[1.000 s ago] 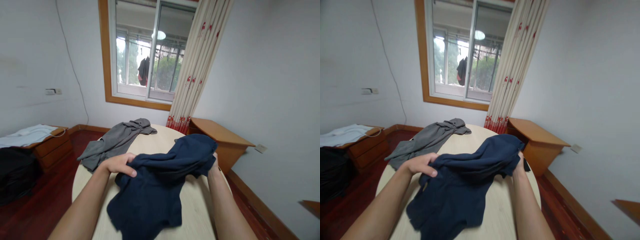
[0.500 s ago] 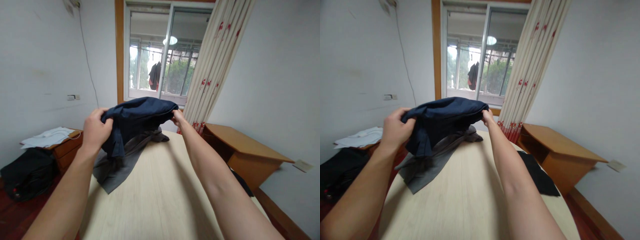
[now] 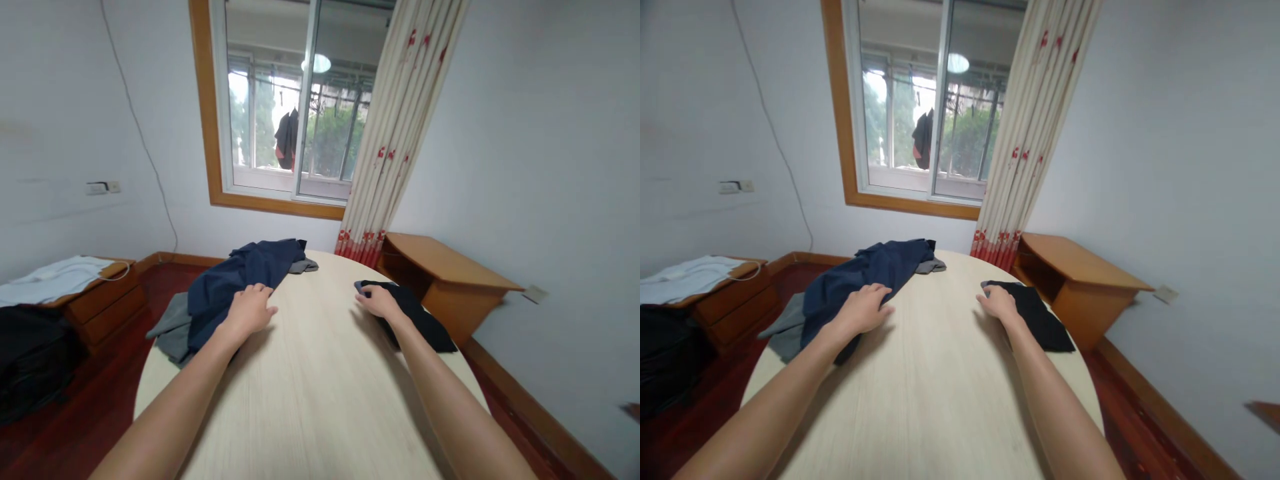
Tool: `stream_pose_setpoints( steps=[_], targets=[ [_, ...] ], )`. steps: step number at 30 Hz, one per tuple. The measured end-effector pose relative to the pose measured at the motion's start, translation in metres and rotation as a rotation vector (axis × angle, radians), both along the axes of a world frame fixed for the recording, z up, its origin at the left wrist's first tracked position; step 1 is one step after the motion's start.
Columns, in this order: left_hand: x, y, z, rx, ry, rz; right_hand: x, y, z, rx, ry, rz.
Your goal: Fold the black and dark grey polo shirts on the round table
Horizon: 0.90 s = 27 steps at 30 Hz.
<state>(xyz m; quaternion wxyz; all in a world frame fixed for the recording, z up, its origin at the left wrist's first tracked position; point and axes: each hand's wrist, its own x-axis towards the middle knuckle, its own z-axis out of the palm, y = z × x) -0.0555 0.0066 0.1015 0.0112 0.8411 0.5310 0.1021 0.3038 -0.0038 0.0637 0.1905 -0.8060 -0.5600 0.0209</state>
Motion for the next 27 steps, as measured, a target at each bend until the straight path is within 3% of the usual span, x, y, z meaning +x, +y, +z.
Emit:
stream_pose_setpoints(
  steps=[3, 6, 11, 15, 17, 20, 23, 25, 27],
  targets=[
    [0.037, -0.016, -0.013, -0.073, -0.116, -0.196, 0.025, -0.046, -0.003, -0.097, -0.065, -0.218],
    [0.061, -0.031, -0.038, -0.124, -0.236, -0.306, 0.029, -0.078, -0.013, -0.122, -0.049, -0.344],
    [0.063, -0.043, -0.084, -0.124, -0.381, -0.309, 0.024, -0.101, -0.037, -0.109, -0.039, -0.255],
    [0.055, -0.040, -0.101, -0.118, -0.453, -0.351, 0.030, -0.102, -0.037, -0.034, 0.010, -0.240],
    [0.054, -0.039, -0.102, -0.128, -0.495, -0.342, 0.034, -0.101, -0.034, 0.066, 0.056, -0.301],
    [0.055, -0.037, -0.101, -0.141, -0.521, -0.324, 0.035, -0.101, -0.026, 0.418, 0.057, -0.314],
    [0.056, -0.037, -0.102, -0.161, -0.584, -0.310, 0.018, -0.102, -0.015, 0.828, 0.052, -0.086],
    [0.057, -0.036, -0.104, -0.176, -0.661, -0.297, -0.003, -0.103, -0.008, 0.961, 0.101, 0.118],
    [0.057, -0.036, -0.104, -0.198, -0.740, -0.278, -0.029, -0.105, -0.002, 0.989, 0.202, 0.274]
  ],
)
